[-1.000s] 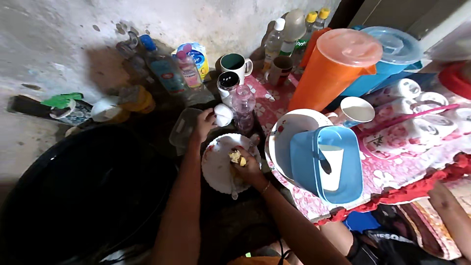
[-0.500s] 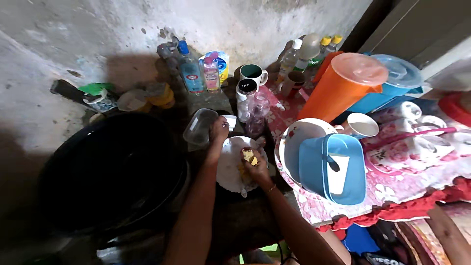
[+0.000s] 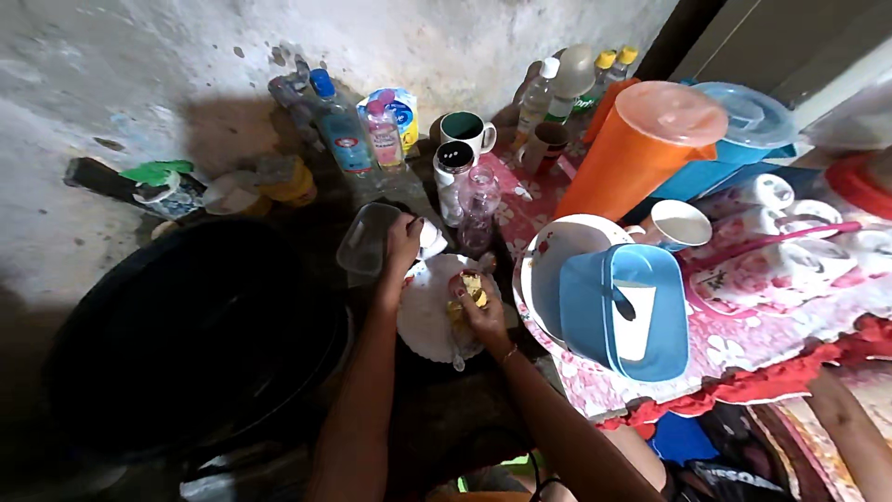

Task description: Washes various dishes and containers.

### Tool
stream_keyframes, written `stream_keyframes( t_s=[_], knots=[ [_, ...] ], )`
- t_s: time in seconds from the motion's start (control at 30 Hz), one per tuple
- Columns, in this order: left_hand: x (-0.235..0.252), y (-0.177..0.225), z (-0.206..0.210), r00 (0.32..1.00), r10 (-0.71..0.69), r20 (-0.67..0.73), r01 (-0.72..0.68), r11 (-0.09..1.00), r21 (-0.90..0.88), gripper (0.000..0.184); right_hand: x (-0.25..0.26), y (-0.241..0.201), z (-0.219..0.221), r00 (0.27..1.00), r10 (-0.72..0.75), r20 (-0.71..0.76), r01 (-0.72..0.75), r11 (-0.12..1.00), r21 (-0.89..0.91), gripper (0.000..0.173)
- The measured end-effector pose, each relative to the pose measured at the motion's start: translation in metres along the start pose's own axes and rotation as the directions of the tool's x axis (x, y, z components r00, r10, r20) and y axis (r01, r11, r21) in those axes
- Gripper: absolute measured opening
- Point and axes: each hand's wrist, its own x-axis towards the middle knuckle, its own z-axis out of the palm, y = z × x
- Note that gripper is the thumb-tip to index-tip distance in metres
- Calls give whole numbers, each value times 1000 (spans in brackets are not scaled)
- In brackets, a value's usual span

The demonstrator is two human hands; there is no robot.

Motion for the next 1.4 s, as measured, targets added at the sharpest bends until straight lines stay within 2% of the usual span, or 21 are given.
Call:
stream_keyframes(
  t_s=[0.07,0.13,0.23,0.3,0.37,0.4,0.47,0.53,0.6,0.67,0.7,0.73,0.8,0.87,0.9,0.97,1.07,1.13,1.23,1.33,1.4],
  knots=[
    [-13,-8,9,978,-186,-96,150,942,-301,40,0,-3,5,989,-141,-37,138,989,-60,50],
    [-30,-8,19,926,-369,-79,240,737,-632,36,2,-11,16,939,-344,29,343,918,-200,52],
    [-58,-21,47,934,-357,-13,139,398,-907,26,15,-18,41,863,-439,251,506,745,-434,49],
    [-57,-32,52,925,-380,12,136,299,-944,23,29,-25,54,883,-396,254,469,718,-514,41],
    [-58,-44,46,921,-389,11,160,353,-922,24,44,-43,58,958,-111,263,245,795,-555,40],
    [-64,-45,40,919,-394,6,168,378,-911,25,54,-52,59,963,81,256,77,830,-552,43],
    [-78,-33,25,896,-442,41,219,360,-907,26,65,-56,66,939,258,226,-104,843,-527,48],
    [-82,-47,31,917,-400,5,134,297,-945,30,54,-55,77,936,218,276,-20,818,-576,40],
    [-83,-86,45,982,-101,-160,-124,291,-949,39,26,-32,90,921,-101,376,322,742,-588,29],
    [-82,-39,6,862,-503,55,257,342,-904,31,8,-10,99,827,-391,405,561,631,-536,32],
    [-80,-31,-2,837,-544,66,336,414,-846,28,7,-12,99,833,-375,407,552,621,-557,32],
    [-79,-31,-7,849,-526,56,371,516,-772,27,11,-22,98,876,-255,408,469,643,-605,33],
    [-77,-39,-12,879,-475,41,406,700,-588,30,35,-54,94,905,168,392,156,724,-671,35],
    [-74,-58,1,923,-379,-64,290,796,-531,22,62,-60,88,847,396,355,-94,769,-632,36],
    [-68,-75,17,929,-305,-208,140,812,-567,20,67,-59,90,836,415,358,-110,768,-631,37],
    [-62,-85,30,909,-298,-291,41,759,-650,21,52,-67,94,862,293,414,63,748,-661,34],
    [-65,-99,30,924,-297,-240,87,775,-625,31,22,-71,95,807,112,579,385,644,-661,51],
    [-65,-102,29,928,-239,-287,31,815,-578,22,29,-72,88,798,156,582,337,684,-647,47],
    [-85,-54,4,948,-228,-220,11,717,-697,16,60,-62,68,776,307,551,-19,884,-467,43],
    [-85,-51,8,975,-193,-106,-25,380,-925,24,54,-58,65,820,334,464,-304,942,-142,30],
    [-78,-55,13,984,-174,-29,14,243,-970,35,47,-53,70,883,330,333,-321,943,-84,29]
  ],
)
